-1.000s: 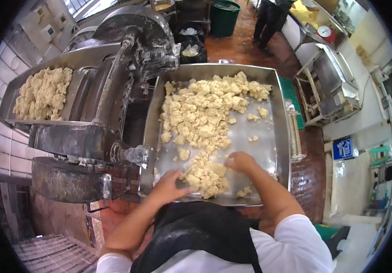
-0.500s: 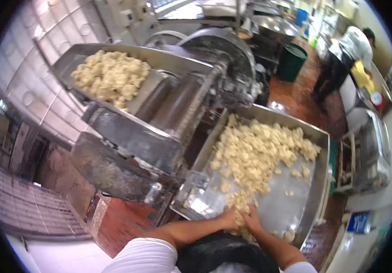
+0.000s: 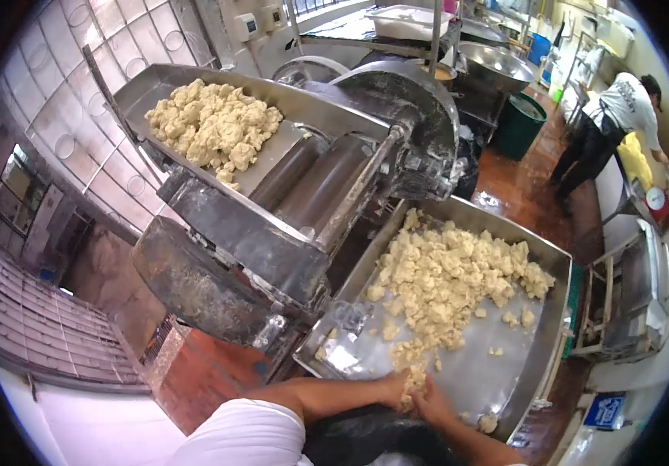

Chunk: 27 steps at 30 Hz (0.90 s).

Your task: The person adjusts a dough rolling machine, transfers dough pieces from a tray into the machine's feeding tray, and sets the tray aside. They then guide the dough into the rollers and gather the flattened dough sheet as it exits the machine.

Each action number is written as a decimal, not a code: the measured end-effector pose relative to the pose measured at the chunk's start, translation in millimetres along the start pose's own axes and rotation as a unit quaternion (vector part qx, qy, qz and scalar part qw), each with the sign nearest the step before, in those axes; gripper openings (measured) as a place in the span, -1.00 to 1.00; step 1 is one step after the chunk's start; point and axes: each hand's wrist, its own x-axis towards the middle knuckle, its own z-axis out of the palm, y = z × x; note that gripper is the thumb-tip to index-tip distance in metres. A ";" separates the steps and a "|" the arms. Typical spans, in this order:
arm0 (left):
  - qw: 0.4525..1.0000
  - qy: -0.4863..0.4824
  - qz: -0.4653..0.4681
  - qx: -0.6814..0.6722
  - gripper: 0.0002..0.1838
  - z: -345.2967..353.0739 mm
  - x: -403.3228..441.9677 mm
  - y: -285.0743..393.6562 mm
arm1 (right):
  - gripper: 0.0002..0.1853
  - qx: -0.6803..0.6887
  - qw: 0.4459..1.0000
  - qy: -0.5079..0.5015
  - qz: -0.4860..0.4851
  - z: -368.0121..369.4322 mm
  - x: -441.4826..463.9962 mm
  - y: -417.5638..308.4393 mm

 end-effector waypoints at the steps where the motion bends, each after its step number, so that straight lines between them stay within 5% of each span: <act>1: 1.000 0.014 0.008 -0.015 0.22 1.0 3.9 -2.9 | -0.28 0.090 0.996 0.012 0.005 4.4 5.8 -3.1; 4: 0.997 0.075 0.027 0.022 -0.03 5.2 12.6 -9.9 | -0.38 0.334 0.942 0.007 0.029 18.5 16.4 1.1; 6: 0.996 0.054 -0.017 -0.063 -0.02 5.1 15.4 -5.0 | -0.44 0.458 0.887 -0.042 0.052 14.8 24.1 7.8; 13: 0.992 0.080 0.060 -0.083 0.08 -3.2 25.1 38.9 | -0.44 0.500 0.861 0.018 0.090 -52.3 -2.2 -36.0; 20: 0.954 0.150 0.261 0.010 0.14 -26.3 -11.4 124.7 | -0.44 0.497 0.857 0.130 -0.036 -112.0 -42.6 -94.7; 26: 0.956 0.127 0.251 0.084 0.06 -74.3 -87.0 201.0 | -0.48 0.505 0.828 0.201 -0.133 -137.1 -59.6 -160.2; 27: 0.959 0.051 0.278 0.031 0.04 -93.6 -105.3 214.4 | -0.49 0.499 0.829 0.194 -0.159 -141.5 -58.5 -171.4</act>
